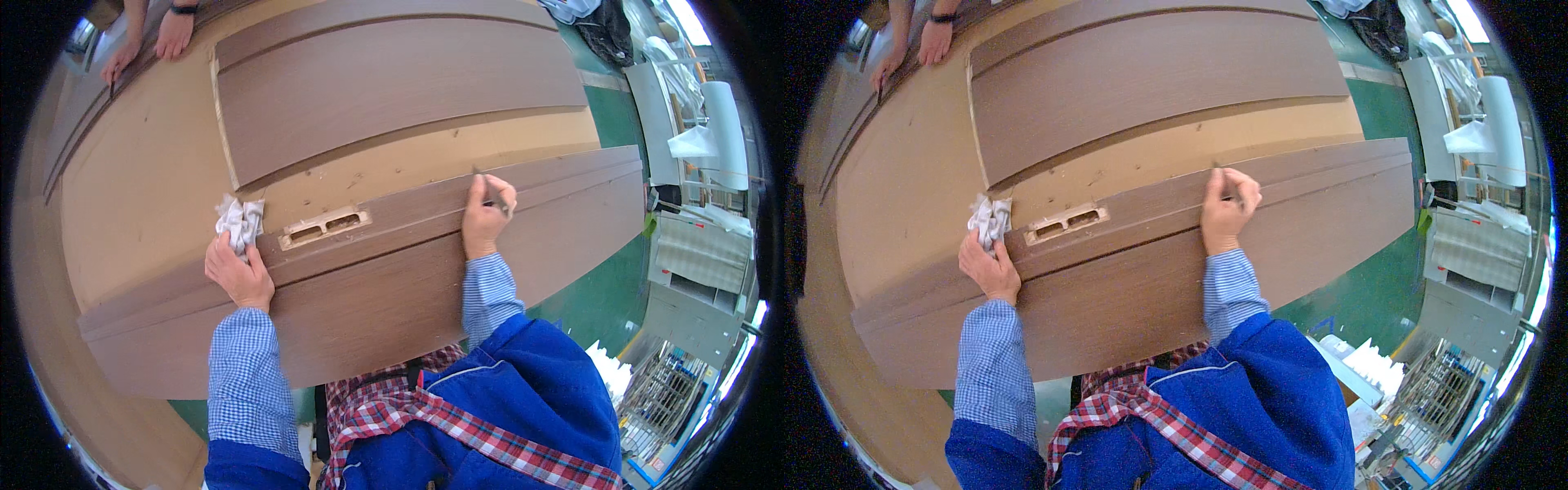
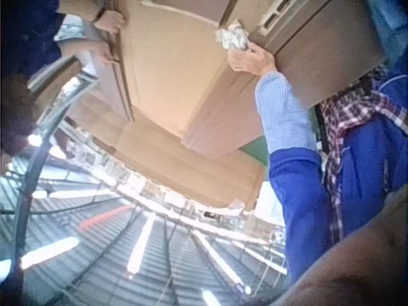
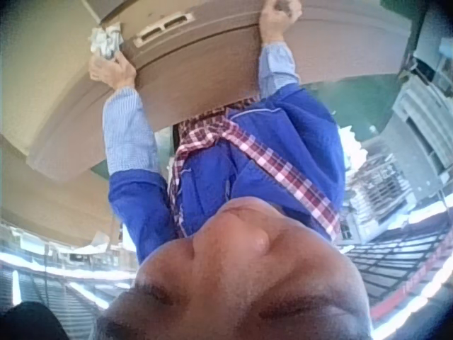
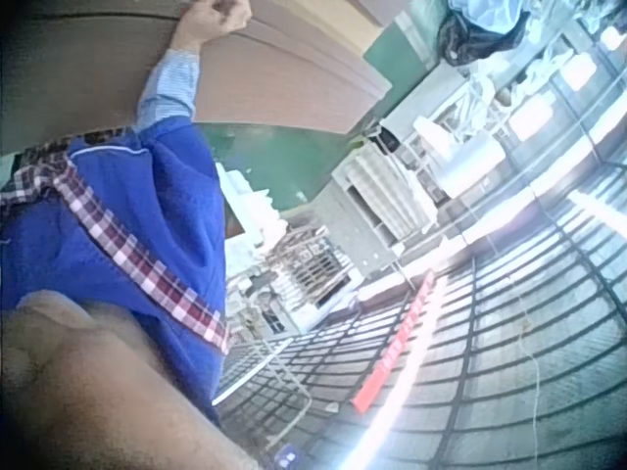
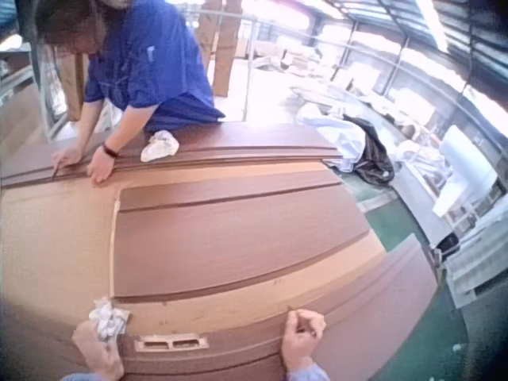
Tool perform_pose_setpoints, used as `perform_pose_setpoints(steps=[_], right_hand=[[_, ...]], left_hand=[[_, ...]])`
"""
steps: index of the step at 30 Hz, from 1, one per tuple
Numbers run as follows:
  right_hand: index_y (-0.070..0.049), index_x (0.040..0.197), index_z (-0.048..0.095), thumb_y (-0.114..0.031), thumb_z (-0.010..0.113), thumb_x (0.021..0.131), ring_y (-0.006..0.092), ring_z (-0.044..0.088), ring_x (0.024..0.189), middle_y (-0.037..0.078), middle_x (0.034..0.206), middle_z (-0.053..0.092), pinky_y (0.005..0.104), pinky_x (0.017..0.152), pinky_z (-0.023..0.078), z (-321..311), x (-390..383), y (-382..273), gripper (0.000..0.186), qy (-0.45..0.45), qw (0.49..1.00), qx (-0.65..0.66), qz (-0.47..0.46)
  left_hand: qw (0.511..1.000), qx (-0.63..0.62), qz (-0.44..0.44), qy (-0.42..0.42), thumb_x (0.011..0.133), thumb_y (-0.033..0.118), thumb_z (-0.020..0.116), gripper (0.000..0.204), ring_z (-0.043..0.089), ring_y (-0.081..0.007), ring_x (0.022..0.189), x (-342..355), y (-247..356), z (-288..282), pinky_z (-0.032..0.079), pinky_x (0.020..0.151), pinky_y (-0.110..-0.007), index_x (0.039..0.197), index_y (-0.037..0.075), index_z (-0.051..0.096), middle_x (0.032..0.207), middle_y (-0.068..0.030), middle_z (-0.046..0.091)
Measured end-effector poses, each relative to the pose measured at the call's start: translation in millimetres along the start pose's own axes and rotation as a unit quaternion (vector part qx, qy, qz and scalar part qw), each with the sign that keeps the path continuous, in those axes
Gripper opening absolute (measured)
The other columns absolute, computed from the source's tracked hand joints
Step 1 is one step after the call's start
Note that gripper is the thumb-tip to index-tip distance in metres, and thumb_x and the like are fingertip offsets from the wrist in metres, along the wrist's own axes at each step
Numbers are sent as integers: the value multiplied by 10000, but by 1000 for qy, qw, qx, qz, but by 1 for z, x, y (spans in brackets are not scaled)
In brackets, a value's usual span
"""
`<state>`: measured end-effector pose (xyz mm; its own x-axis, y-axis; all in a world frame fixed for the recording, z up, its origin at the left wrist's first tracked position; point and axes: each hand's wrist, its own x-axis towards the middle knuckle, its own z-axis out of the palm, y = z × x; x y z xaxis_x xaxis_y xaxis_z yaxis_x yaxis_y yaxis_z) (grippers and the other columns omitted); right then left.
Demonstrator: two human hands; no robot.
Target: The person scrapes a brown wooden panel with a utility knife to remove residue, then wipes the surface with a cloth. They retrieve a red marker and apply it to the panel's edges and cutouts, alternating between marking and wiping.
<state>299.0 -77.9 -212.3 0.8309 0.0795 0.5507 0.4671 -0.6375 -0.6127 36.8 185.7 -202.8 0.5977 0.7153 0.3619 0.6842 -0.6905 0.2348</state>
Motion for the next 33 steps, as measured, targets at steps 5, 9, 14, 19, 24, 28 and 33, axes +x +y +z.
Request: perform_pose_setpoints(steps=[5, 9, 14, 19, 24, 28, 33], right_hand=[[-9, 856, 563, -130, 652, 836, 118, 531, 719, 58, 803, 589, 264, 639, 438, -12, 14, 22, 152, 16, 972, 141, 188], [5, 849, 567, -135, 646, 843, 131, 538, 708, 66, 799, 588, 265, 632, 448, -5, 11, 14, 161, 8, 975, 146, 165], [-4, 828, 576, -127, 645, 837, 175, 559, 758, 77, 816, 603, 310, 688, 450, -10, 9, 20, 141, -19, 979, 133, 152], [-36, 825, 580, -140, 654, 822, 210, 547, 751, 73, 829, 604, 343, 695, 424, -12, 14, 22, 127, -54, 980, 117, 151], [-57, 803, 584, -151, 668, 809, 212, 536, 738, 52, 822, 603, 335, 700, 400, -13, 12, 17, 127, -72, 987, 101, 105], [-57, 784, 585, -151, 676, 802, 205, 531, 730, 44, 802, 599, 331, 696, 397, -14, 16, 17, 132, -79, 983, 119, 117], [-55, 784, 586, -146, 677, 801, 199, 525, 725, 50, 796, 598, 338, 697, 401, -14, 16, 15, 130, -88, 980, 124, 131]], left_hand=[[966, -187, 173, -52, 833, 285, 595, 454, 476, -307, 1024, 13, 99, 0, 318, 897, -429, 1175, 16, 469, 1080, -156, 531], [949, -169, 193, -185, 804, 340, 628, 361, 488, -254, 883, 18, 226, 41, 366, 765, -396, 1056, 84, 592, 908, -94, 508], [961, -138, 161, -178, 775, 247, 634, 229, 492, -244, 873, 17, 245, 50, 374, 762, -395, 952, 102, 619, 910, -74, 508], [977, -48, 75, -193, 793, 213, 637, 194, 478, -259, 894, 21, 151, 9, 332, 758, -392, 960, 114, 641, 918, -78, 511], [987, -88, 34, -130, 753, 165, 659, 211, 465, -275, 905, 6, 152, 14, 324, 769, -383, 952, 101, 634, 926, -96, 498], [986, -132, 76, -67, 697, 225, 700, 232, 470, -263, 926, 14, 180, 22, 316, 808, -385, 890, 105, 656, 964, -93, 500], [962, -121, 43, -240, 701, 332, 669, 230, 487, -244, 905, 44, 207, 28, 291, 817, -397, 801, 127, 701, 941, -62, 548]])
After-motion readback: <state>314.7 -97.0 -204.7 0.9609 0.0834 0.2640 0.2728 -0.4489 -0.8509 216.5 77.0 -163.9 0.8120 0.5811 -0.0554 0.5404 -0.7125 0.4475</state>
